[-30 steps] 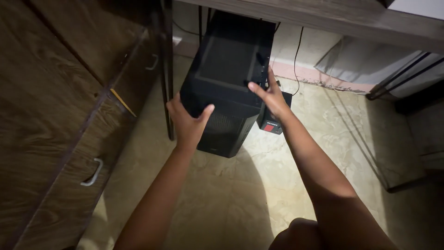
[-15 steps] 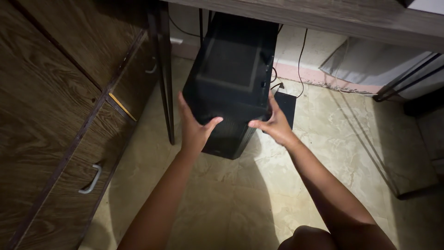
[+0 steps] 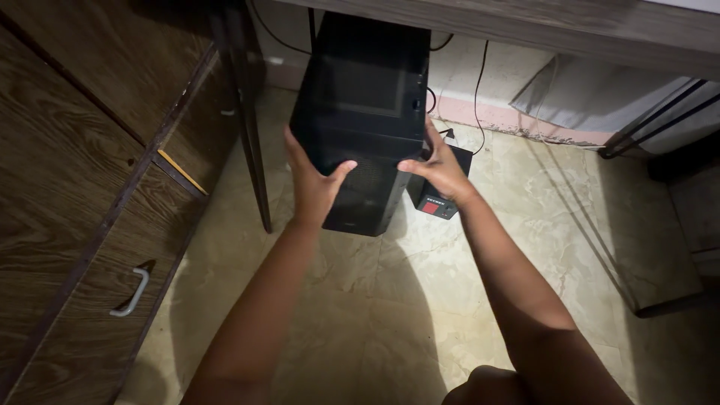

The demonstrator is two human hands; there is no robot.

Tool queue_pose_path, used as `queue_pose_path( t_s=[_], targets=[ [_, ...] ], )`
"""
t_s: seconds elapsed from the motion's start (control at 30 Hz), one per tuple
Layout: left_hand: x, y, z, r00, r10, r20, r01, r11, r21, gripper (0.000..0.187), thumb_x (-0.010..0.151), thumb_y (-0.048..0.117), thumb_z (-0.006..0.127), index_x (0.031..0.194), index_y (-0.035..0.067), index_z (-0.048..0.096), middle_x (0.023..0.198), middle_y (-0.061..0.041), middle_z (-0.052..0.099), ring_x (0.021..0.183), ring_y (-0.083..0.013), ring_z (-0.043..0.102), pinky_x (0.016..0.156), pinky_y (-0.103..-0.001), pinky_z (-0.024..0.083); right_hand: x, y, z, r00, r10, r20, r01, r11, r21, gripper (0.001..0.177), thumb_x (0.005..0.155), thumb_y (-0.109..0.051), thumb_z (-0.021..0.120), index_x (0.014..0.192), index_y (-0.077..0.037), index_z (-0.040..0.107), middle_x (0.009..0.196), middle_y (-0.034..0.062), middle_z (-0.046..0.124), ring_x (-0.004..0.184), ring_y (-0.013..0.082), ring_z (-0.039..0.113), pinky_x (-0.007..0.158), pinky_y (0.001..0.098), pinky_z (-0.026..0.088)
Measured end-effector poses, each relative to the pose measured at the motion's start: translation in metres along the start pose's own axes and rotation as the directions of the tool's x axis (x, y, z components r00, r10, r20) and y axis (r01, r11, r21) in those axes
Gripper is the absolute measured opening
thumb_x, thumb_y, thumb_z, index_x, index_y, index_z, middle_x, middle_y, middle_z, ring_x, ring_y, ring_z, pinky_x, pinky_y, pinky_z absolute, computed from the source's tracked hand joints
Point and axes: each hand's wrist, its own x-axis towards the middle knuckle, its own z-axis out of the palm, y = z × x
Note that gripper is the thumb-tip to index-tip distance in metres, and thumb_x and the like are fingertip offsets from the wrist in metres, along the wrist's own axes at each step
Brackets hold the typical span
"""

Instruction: The person wipes a desk surface with a cloth, plugs in a power cable, moves a computer tower under the desk, and connects cables to the back of the tower. The person then adjusts the monitor and plugs in a power strip. Finally, the person picks up a controller and walks back to the desk.

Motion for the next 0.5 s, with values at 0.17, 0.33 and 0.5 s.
queue_pose_path(
  t_s=[0.17,0.33,0.5],
  targets=[
    [0.000,0.003,-0.004,1.000,-0.013,0.002,0.013,1.000,0.001,0.130,0.074,0.032,0.095,0.163,0.000,0.006,0.164,-0.029,0.021,0.153,-0.0439,0.029,0.126,-0.051,0.029,-0.006,0.008,0.017,0.997,-0.051,-0.064,0.049,0.998,-0.046,0.116,0.085,-0.032,0.083,0.167,-0.010,0.004,0.169,0.0161,0.028,0.154,0.0284,0.030,0.125,0.0393,0.030],
    [-0.003,0.003,-0.003,0.998,0.056,-0.021,-0.057,0.997,-0.049,0.130,0.075,0.038,0.095,0.164,0.001,0.007,0.165,-0.027,0.026,0.155,-0.0428,0.031,0.129,-0.051,0.028,-0.005,0.012,0.048,0.981,-0.096,-0.169,0.095,0.995,-0.014,0.109,0.096,-0.031,0.075,0.166,-0.011,-0.006,0.166,0.0206,0.032,0.153,0.0295,0.035,0.125,0.0392,0.032],
    [-0.016,0.008,0.001,0.993,0.039,-0.110,-0.024,0.991,0.132,0.117,0.080,0.032,0.092,0.162,-0.001,0.016,0.163,-0.029,0.026,0.152,-0.0452,0.028,0.125,-0.051,0.025,-0.008,0.009,0.051,0.981,-0.073,-0.181,0.073,0.997,-0.010,0.106,0.098,-0.032,0.073,0.166,-0.010,-0.006,0.165,0.0211,0.033,0.152,0.0293,0.037,0.123,0.0390,0.034]
  ],
)
